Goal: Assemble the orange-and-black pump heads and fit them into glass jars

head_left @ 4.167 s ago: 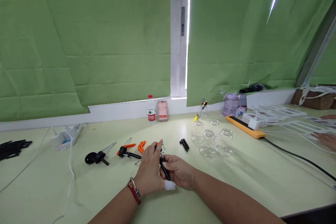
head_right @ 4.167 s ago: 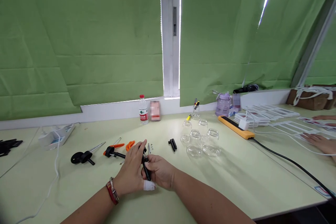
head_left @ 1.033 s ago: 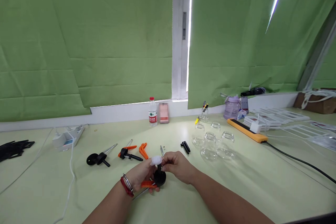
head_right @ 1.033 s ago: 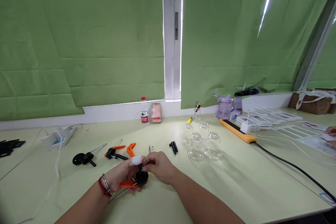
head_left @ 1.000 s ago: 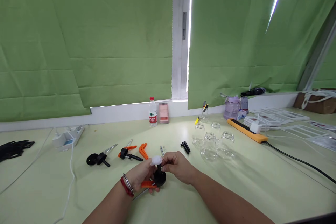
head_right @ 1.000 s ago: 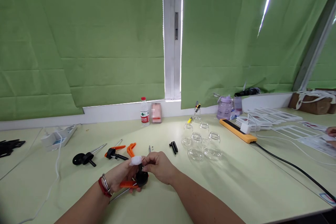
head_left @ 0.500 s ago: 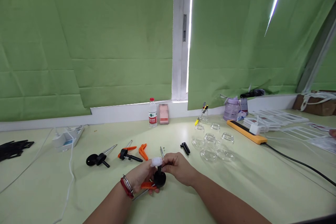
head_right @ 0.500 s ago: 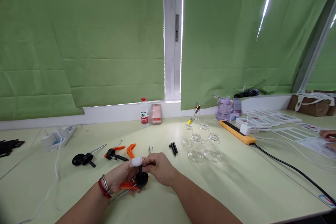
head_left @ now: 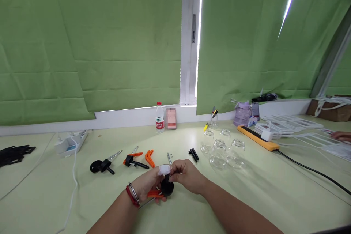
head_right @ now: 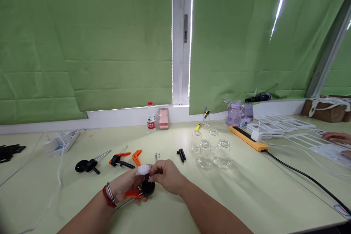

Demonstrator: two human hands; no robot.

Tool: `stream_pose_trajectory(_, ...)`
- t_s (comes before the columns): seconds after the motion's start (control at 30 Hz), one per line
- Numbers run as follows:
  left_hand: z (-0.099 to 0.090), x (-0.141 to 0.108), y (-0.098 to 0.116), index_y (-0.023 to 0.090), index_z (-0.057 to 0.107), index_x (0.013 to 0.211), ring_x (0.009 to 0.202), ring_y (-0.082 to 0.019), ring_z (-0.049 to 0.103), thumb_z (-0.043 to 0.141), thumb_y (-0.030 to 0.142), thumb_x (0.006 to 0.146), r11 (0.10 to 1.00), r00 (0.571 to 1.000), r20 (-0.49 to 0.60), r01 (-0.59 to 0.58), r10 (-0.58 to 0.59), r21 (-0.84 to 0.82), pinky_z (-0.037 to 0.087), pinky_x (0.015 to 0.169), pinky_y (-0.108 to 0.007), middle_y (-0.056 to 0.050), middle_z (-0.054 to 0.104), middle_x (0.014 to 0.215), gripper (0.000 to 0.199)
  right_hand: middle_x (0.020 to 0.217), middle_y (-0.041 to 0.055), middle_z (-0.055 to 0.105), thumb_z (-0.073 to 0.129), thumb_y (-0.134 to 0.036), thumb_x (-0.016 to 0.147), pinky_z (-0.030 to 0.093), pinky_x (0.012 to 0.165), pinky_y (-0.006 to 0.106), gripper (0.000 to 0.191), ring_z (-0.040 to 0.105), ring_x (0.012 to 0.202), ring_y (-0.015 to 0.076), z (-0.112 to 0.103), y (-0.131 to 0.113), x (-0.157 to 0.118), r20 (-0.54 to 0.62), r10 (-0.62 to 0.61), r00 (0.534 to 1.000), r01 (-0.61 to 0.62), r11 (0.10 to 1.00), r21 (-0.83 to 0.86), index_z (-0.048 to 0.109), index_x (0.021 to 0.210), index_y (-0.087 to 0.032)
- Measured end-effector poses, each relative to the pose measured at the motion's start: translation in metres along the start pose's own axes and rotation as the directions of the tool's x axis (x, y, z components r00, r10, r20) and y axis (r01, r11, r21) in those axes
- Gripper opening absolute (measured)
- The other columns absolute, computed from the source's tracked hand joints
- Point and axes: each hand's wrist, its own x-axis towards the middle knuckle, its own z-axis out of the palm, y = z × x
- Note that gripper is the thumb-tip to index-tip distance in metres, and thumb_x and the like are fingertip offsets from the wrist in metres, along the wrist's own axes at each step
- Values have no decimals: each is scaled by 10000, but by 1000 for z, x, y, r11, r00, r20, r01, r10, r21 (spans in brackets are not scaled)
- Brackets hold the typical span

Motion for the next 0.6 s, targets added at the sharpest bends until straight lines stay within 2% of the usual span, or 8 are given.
stream_pose_trajectory(0.23, 1, 1, 1, 200, 489, 1041, 476, -167, 576, 473, 615, 711, 1000, 1000, 19, -22, 22, 5, 353, 325, -197, -20, 559, 659, 531, 670, -35, 573, 761, -212, 586, 414, 638, 248, 193, 508, 656, 102, 0, 11, 2, 31, -5, 1000, 2, 994, 106, 605, 685, -156)
stream_pose_trajectory(0.43, -1, -1, 1, 227, 453, 1104, 495, -174, 593, 489, 534, 750, 998, 997, 50, -60, 61, -18, 361, 335, -203, -12, 558, 701, 470, 734, -15, 590, 750, -232, 599, 437, 703, 279, 158, 546, 735, 133, 0, 5, 0, 47, -36, 998, 31, 994, 106, 650, 702, -166)
stream_pose_trajectory(0.6, 1, -2, 2, 225, 443, 1124, 481, -165, 584, 490, 540, 748, 999, 997, 48, -52, 53, -14, 357, 330, -202, -11, 552, 715, 493, 746, -5, 607, 763, -238, 589, 436, 708, 291, 179, 554, 734, 136, 1, 2, -1, 32, -1, 999, -3, 992, 123, 661, 711, -155)
